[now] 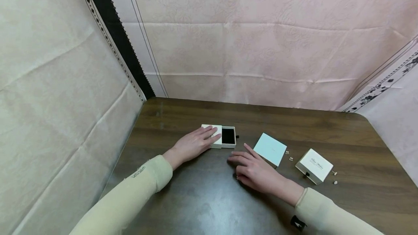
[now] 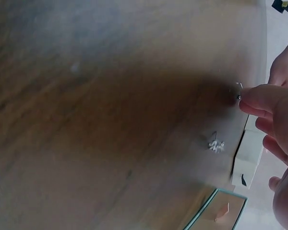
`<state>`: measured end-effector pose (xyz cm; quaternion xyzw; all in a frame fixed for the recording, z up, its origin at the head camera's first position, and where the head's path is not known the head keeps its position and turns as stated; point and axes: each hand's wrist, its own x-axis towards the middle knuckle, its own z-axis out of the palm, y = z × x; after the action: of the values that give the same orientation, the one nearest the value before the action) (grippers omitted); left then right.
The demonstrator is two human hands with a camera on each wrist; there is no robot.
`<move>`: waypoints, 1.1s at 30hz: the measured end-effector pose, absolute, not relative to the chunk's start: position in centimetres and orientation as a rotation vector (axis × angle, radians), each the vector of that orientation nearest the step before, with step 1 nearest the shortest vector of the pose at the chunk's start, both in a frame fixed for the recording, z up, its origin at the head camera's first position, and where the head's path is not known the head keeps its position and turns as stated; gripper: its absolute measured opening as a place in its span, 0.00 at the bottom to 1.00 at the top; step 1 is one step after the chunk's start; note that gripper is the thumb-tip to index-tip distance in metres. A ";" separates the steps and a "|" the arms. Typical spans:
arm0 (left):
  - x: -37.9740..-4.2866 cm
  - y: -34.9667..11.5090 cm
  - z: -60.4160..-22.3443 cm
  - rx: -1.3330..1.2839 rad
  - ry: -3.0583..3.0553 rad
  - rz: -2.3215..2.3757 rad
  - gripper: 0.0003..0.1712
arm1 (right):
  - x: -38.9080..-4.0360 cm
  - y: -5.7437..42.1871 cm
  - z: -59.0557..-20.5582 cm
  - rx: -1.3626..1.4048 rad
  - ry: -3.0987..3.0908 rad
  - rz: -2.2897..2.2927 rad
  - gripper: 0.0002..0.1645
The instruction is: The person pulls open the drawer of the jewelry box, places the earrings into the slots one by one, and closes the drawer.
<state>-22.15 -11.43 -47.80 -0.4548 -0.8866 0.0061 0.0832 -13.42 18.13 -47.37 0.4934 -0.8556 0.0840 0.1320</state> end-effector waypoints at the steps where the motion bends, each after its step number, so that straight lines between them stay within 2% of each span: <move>1: -22.2 -11.4 -47.8 -1.359 -2.648 0.024 0.31 | -13.5 18.2 -47.4 1.422 -2.488 0.244 0.14; 15: -22.5 -11.3 -47.3 -1.364 -2.673 0.034 0.33 | -14.1 19.0 -46.3 1.416 -2.513 0.270 0.11; 27: -22.3 -11.4 -47.3 -1.366 -2.711 0.022 0.33 | -14.7 18.5 -46.4 1.578 -2.426 0.191 0.13; 33: -22.3 -11.3 -47.5 -1.361 -2.709 0.031 0.33 | -14.6 18.5 -46.6 1.579 -2.434 0.177 0.10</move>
<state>-22.25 -11.33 -47.51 -0.4483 -0.8922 0.0101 0.0547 -14.63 18.55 -46.62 0.5395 -0.8316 0.0606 0.1170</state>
